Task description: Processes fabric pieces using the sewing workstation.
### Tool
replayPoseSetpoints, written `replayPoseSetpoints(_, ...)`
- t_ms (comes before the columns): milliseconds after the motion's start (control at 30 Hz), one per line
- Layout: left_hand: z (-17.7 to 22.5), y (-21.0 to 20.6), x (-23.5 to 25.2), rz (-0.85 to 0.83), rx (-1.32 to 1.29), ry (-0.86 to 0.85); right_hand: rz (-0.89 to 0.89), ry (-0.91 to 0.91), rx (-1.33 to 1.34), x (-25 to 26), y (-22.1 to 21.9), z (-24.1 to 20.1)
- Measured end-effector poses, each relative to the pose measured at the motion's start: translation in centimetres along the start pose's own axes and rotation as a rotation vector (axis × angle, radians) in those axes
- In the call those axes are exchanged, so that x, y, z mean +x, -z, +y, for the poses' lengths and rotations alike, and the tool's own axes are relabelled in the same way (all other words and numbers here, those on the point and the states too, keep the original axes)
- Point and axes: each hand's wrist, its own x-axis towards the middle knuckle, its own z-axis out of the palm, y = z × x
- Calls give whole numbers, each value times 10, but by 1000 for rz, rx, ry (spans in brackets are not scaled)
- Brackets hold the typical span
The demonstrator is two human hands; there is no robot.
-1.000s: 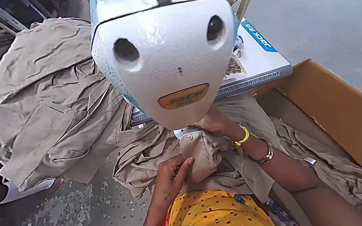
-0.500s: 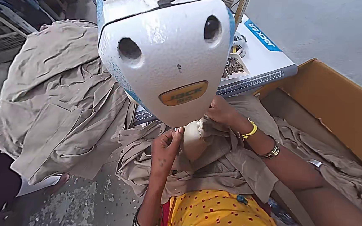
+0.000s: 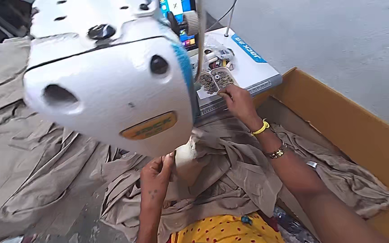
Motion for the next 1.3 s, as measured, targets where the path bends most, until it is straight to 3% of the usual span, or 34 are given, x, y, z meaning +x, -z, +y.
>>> replayPoseSetpoints(67, -1, -1, 0, 24, -13, -22, 77, -42, -114, 9, 8, 31)
replayPoseSetpoints(167, -6, -3, 0, 47, -30, -57, -2, 80, -190, 15, 9, 56)
replayPoseSetpoints(400, -4, -7, -4, 79, -77, -79, -53, 235, -336, 26, -6, 68)
replayPoseSetpoints(600, -5, -6, -7, 125, 75, -129, 105, 233, -137, 18, -3, 78)
replayPoseSetpoints(667, -13, -5, -12, 218, 242, -282, 124, 129, 30, 11, 4, 64)
replayPoseSetpoints(733, -17, -5, -17, 239, 250, -346, 109, -2, 220, 6, 9, 42)
replayPoseSetpoints(867, -7, -6, -22, 62, -149, -183, -27, -79, 482, 3, -2, 0)
replayPoseSetpoints(933, -17, 4, -34, -33, -408, -220, -179, -136, 609, 3, -5, -24)
replayPoseSetpoints(1000, -39, 20, -49, -141, -527, -148, -337, -145, 726, -2, -1, -46)
replayPoseSetpoints(1067, -63, 31, -62, -170, -717, 6, -359, -9, 696, -13, -2, -66)
replayPoseSetpoints(1167, -68, 42, -73, -332, -866, 76, -96, 466, 398, -37, -15, -91)
replayPoseSetpoints(1233, -54, 45, -75, -383, -681, 52, 64, 771, 129, -49, -24, -104)
replayPoseSetpoints(1300, -39, 43, -71, -371, -469, 8, 151, 880, -81, -53, -29, -116)
